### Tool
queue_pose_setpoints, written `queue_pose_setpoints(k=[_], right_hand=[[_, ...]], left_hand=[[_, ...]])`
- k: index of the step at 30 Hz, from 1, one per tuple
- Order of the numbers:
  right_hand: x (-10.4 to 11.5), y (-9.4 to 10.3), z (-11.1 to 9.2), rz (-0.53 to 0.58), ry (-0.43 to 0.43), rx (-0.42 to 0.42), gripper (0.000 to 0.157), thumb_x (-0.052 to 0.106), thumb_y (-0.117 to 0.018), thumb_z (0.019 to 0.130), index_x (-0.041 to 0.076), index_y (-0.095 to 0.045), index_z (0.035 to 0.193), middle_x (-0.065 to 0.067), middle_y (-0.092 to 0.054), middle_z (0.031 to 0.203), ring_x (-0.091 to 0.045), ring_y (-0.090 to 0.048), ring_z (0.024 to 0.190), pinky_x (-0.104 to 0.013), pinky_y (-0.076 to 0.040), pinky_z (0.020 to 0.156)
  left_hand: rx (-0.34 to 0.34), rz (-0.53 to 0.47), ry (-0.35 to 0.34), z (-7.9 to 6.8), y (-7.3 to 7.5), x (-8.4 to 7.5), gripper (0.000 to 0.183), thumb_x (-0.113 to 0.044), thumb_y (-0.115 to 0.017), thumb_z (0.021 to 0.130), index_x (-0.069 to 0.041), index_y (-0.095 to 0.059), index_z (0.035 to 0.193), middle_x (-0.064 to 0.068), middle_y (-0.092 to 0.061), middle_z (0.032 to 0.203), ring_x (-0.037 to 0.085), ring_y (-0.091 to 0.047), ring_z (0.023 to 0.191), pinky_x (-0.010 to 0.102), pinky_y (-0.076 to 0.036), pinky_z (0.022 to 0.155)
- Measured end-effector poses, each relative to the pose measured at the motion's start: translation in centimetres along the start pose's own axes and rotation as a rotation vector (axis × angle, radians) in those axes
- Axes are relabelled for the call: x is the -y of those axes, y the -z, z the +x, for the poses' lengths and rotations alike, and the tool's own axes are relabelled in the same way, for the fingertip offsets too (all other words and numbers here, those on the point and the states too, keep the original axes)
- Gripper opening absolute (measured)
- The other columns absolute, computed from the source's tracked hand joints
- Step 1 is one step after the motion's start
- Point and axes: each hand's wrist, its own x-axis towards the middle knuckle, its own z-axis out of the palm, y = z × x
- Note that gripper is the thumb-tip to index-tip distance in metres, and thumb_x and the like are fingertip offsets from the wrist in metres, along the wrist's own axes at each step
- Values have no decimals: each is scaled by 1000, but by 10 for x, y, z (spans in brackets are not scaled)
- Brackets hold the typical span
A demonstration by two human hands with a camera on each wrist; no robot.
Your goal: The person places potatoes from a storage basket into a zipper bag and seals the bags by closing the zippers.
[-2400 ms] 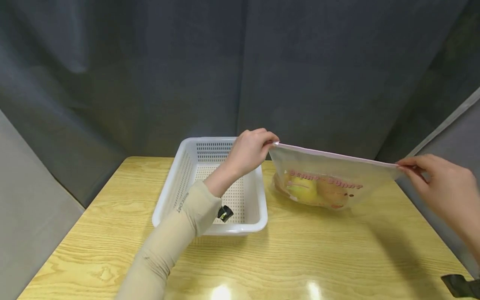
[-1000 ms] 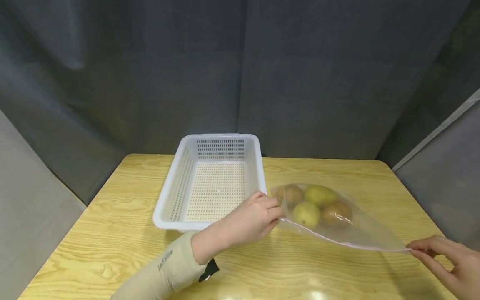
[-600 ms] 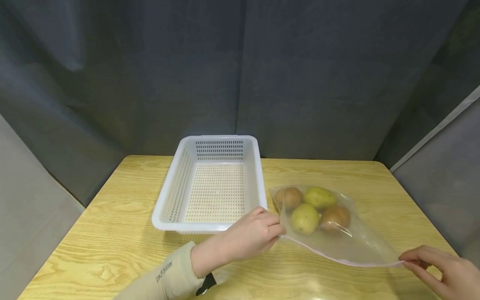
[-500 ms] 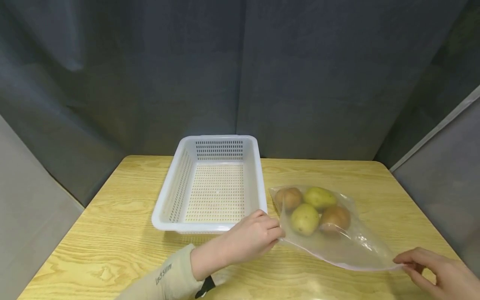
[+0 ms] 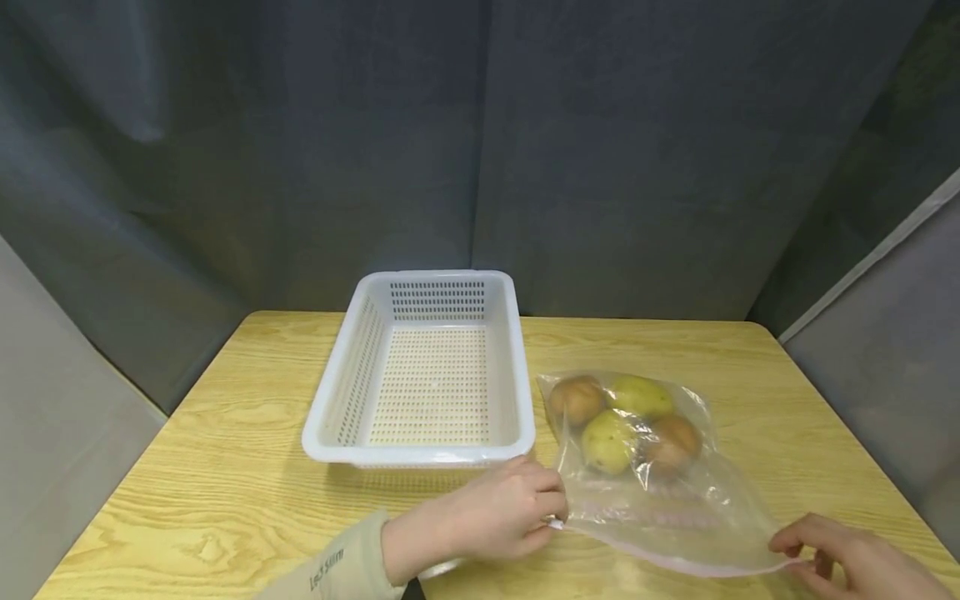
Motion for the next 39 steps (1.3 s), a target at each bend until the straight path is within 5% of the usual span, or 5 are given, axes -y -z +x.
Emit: queue_pose_setpoints(k=[6,21,29,35,39], right_hand=[[-2,-17,1,12,211,-134,50,11,-68,78,21,-51,124,25,-33,120,12,-28,51,-12,-30,44],[5,-23,20,-258,70,-129,45,23,-68,79,18,-55,122,-1,-48,117,8,-49,73,-20,-40,54],[11,-11,42,-279,-51,-128,43,16,-69,77,16,-59,118,-3,-51,120,-1,-55,75,-24,-42,54],[5,-4,64,-248,-49,-162,40,15,-66,80,12,-60,119,-6,-53,120,-5,-57,75,-26,-41,51],[-2,-1,81,-233,-7,-188,36,13,-65,80,8,-61,115,-12,-55,116,-19,-63,79,-33,-47,55]], left_hand=[[129,-28,23,-2,-11,-7,2,-26,-58,83,-25,-57,82,7,-44,136,17,-41,126,29,-28,106],[159,-85,143,6,-43,3,9,-16,-59,81,-20,-55,74,11,-49,131,21,-46,123,29,-35,102],[139,39,265,26,-54,10,10,-9,-61,75,-13,-62,84,6,-57,114,15,-55,102,23,-45,88],[214,176,355,46,-64,16,38,-10,-60,77,-1,-55,114,19,-53,123,27,-49,119,31,-35,102],[202,308,434,61,-72,20,35,-16,-59,80,-2,-55,112,15,-58,115,25,-53,112,30,-38,99]])
